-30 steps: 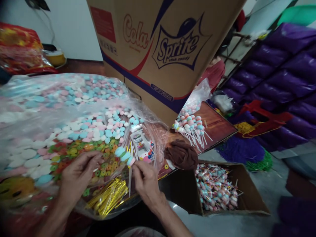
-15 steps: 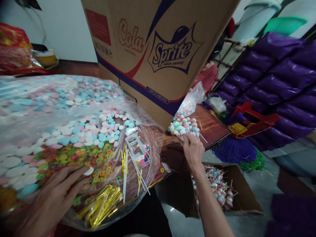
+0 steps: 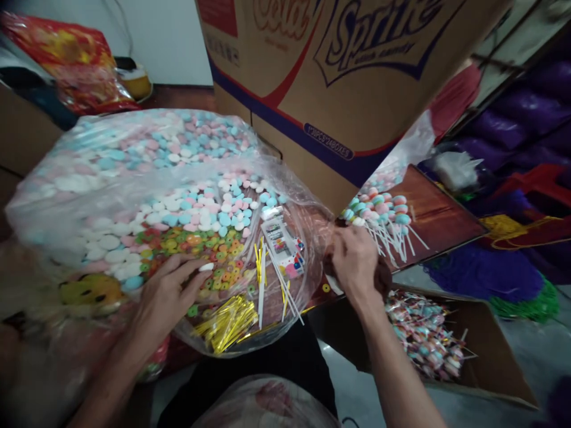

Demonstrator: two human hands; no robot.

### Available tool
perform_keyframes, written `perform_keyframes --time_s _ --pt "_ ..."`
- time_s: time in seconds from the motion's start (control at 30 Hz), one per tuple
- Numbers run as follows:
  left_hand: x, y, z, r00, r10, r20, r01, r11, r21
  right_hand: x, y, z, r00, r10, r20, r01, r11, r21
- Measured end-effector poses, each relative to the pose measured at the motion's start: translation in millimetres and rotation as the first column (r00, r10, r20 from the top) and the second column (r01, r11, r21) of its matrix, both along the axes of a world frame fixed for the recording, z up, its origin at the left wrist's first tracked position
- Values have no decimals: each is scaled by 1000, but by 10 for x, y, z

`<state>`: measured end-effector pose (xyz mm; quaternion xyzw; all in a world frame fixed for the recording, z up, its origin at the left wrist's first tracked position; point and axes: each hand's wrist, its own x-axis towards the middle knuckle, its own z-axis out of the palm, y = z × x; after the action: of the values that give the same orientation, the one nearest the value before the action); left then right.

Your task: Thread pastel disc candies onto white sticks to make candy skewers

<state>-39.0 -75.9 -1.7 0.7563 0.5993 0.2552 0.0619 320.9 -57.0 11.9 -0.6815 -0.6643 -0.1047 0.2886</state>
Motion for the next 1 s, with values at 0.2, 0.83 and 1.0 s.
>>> perform_keyframes --time_s 0.2,0.83,1.0 --pt "27 -16 15 997 0 76 0 1000 -11 -1039 -292 -155 973 232 18 -207 898 -390" --pt "420 372 220 993 -38 110 44 998 -45 -1118 -358 -315 933 104 -345 -245 885 -396" --pt "574 772 119 989 -146 36 149 982 -117 -1084 -411 -326 897 161 -411 -288 919 -269"
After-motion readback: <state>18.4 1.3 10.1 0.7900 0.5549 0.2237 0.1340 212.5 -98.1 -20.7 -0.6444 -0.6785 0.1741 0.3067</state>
